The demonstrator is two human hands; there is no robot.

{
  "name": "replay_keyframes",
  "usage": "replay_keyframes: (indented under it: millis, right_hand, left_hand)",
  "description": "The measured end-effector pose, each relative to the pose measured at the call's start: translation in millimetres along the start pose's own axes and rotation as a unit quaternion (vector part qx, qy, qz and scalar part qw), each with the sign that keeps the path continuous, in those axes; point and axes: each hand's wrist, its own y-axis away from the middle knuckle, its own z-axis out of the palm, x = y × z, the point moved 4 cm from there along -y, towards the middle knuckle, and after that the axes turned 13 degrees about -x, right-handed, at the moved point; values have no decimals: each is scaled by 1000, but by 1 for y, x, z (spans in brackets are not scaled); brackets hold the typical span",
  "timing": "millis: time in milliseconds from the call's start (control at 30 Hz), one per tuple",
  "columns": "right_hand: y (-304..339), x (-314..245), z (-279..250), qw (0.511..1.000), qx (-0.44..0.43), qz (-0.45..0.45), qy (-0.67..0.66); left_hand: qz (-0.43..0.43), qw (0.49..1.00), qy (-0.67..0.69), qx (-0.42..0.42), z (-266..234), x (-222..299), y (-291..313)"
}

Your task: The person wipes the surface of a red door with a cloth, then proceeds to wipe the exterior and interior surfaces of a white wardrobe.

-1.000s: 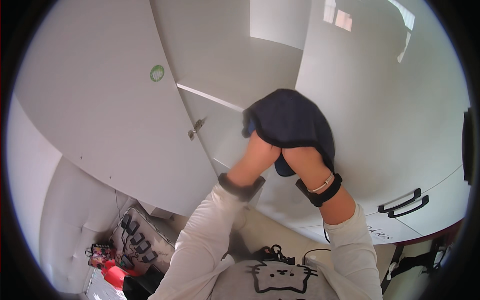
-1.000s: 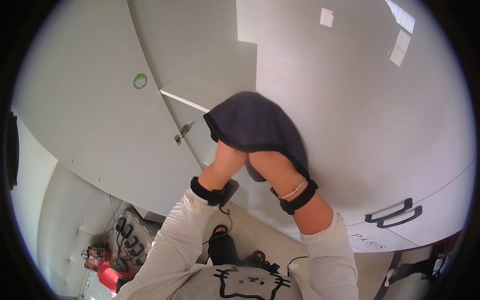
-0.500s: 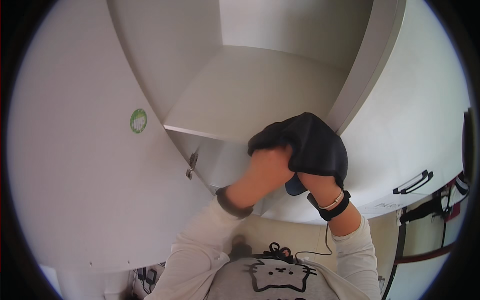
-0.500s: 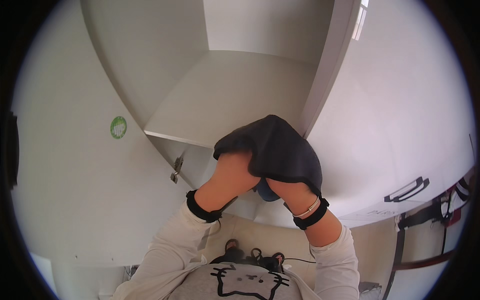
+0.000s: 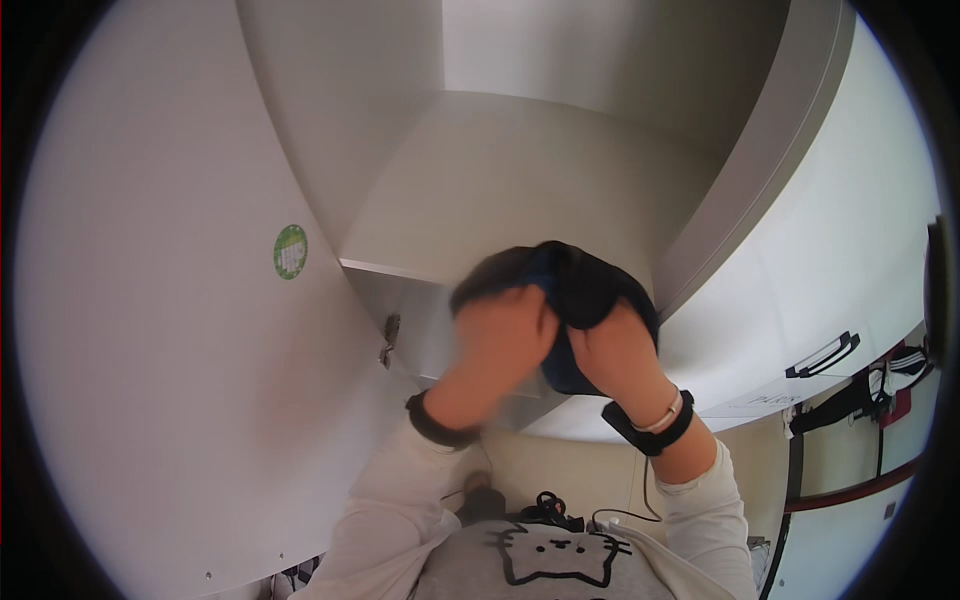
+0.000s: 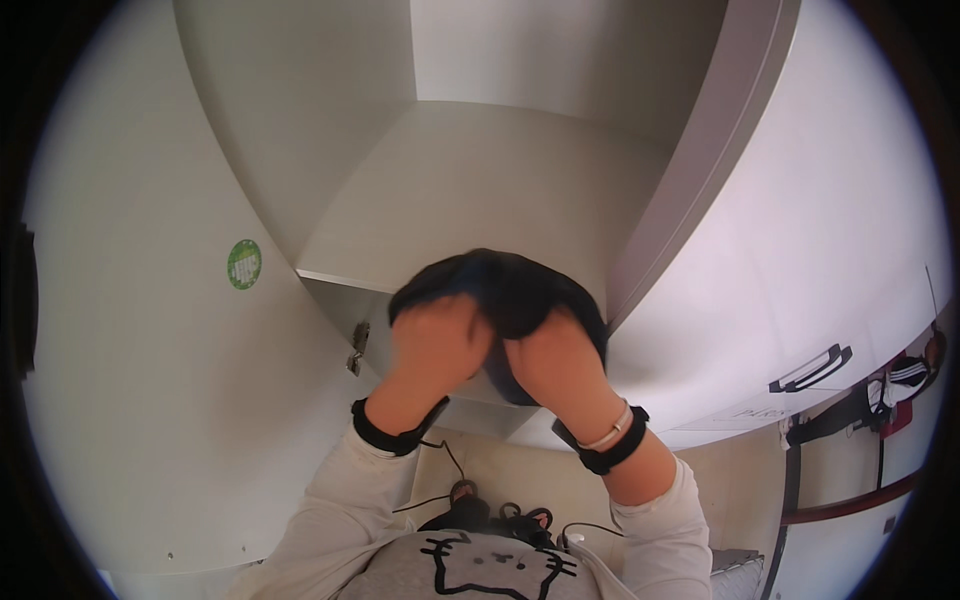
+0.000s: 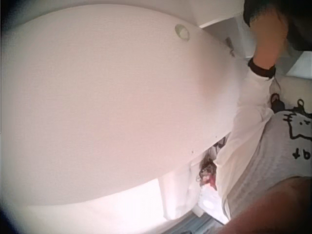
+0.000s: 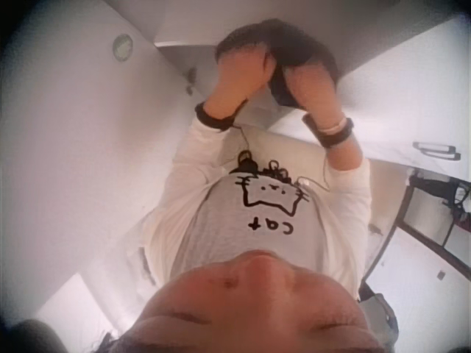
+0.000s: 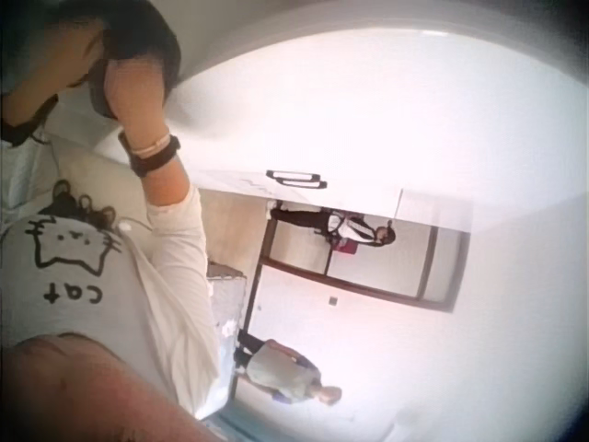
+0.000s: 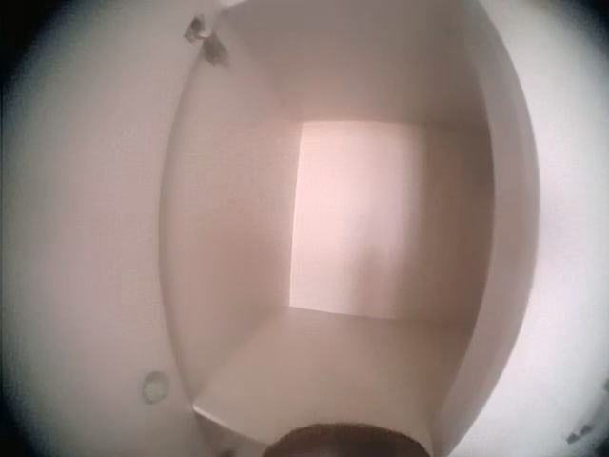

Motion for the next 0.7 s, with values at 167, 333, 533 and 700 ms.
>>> replay_keyframes:
  millis: [167,333,533,700]
  right_hand:
    - [-32,-29,21,997,-26,-54,-38]
    - [-38,-38,35,993,14,-104,-58]
    - [-61,-57,68,983,-33,-141,-116]
    - [-83,-84,79,922,58,-244,-296]
  left_hand:
    - [-60,987,-102,106,-22,-42,26]
    - [-114,987,-105,53,-30,-57,45]
    - [-231,945,-232,18,-57,-64,63]
    - [-147,898,-358,209,-99,-36,73]
